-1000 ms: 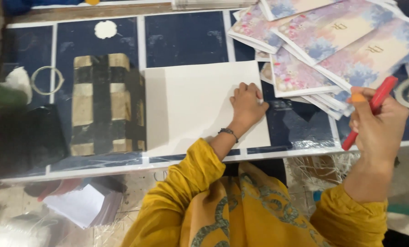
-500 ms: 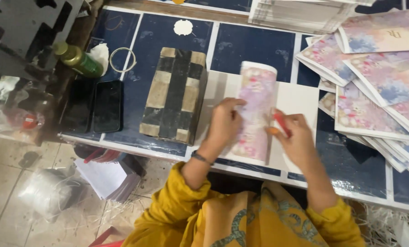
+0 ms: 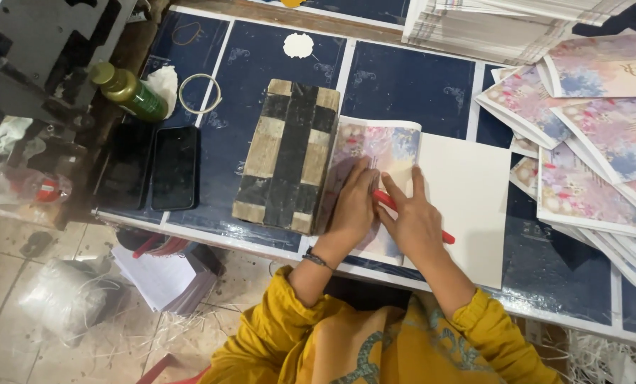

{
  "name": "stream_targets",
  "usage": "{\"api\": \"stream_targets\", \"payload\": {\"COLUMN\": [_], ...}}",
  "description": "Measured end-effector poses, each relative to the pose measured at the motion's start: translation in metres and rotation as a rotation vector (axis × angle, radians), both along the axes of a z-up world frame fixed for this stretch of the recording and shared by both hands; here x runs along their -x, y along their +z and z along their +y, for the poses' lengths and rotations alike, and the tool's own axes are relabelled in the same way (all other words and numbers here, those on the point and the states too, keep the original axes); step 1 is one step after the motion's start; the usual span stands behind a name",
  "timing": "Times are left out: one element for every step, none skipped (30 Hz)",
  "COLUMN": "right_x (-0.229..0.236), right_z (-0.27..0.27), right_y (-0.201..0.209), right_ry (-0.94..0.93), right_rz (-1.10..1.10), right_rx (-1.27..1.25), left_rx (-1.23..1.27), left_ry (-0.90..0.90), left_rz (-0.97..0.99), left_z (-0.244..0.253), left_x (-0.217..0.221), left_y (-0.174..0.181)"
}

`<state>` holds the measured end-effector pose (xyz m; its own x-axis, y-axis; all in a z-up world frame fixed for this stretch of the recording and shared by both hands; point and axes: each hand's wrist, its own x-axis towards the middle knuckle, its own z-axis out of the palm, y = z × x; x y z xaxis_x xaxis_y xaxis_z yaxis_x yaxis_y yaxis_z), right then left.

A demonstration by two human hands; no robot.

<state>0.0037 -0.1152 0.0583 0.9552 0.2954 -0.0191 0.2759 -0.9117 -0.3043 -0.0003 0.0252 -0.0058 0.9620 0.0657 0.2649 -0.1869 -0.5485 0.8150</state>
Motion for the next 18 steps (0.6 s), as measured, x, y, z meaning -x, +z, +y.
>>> {"api": "stream_targets", "payload": {"right_x": [0.001,0.001,0.002,0.002,0.001,0.0,-0.001,-0.001,-0.001,0.006,0.011,0.016,0.019,0.022,0.027,0.038,0.047,0.057], "right_z": [0.001,0.002,0.002,0.002,0.002,0.001,-0.003,-0.007,-0.012,-0.019,-0.025,-0.032,-0.049,-0.066,-0.083,-0.087,-0.089,-0.092], "right_y": [0.002,0.004,0.005,0.005,0.004,0.004,0.006,0.008,0.009,0.023,0.037,0.051,0.031,0.01,-0.011,-0.013,-0.014,-0.016], "right_ry": [0.0,0.006,0.013,0.013,0.026,0.04,0.031,0.054,0.072,0.059,0.07,0.081,0.074,0.074,0.072,0.064,0.166,0.269], "right_rz": [0.0,-0.004,-0.007,-0.006,0.008,0.023,0.026,0.068,0.112,0.118,0.107,0.096,0.097,0.0,-0.093,-0.087,-0.115,-0.143], "right_rx": [0.002,0.0,-0.002,-0.001,0.002,0.004,0.006,0.006,0.004,0.004,-0.072,-0.148,-0.144,-0.14,-0.137,-0.134,-0.097,-0.06], "left_rx": [0.002,0.025,0.048,0.05,0.064,0.078,0.081,-0.012,-0.107,-0.107,-0.242,-0.377,-0.374,-0.45,-0.528,-0.526,-0.567,-0.607], "left_ry": [0.0,-0.016,-0.03,-0.029,-0.036,-0.043,-0.051,-0.033,-0.019,-0.032,-0.029,-0.026,-0.034,-0.036,-0.041,-0.05,-0.06,-0.07], "left_rz": [0.0,-0.025,-0.05,-0.049,-0.059,-0.069,-0.066,-0.035,-0.004,0.0,0.075,0.149,0.148,0.189,0.233,0.237,0.234,0.231], "left_z": [-0.001,-0.003,-0.004,-0.005,-0.005,-0.006,-0.006,-0.007,-0.007,-0.011,-0.014,-0.018,-0.019,-0.02,-0.02,-0.021,-0.02,-0.019], "left_x": [0.0,0.0,0.001,0.0,-0.001,-0.002,-0.002,-0.002,-0.001,0.002,0.003,0.003,0.002,0.001,0.001,0.002,0.002,0.002], "left_y": [0.004,0.009,0.013,0.008,0.002,-0.003,-0.001,0.0,0.002,0.006,0.011,0.015,0.015,0.014,0.013,0.019,0.026,0.032]}}
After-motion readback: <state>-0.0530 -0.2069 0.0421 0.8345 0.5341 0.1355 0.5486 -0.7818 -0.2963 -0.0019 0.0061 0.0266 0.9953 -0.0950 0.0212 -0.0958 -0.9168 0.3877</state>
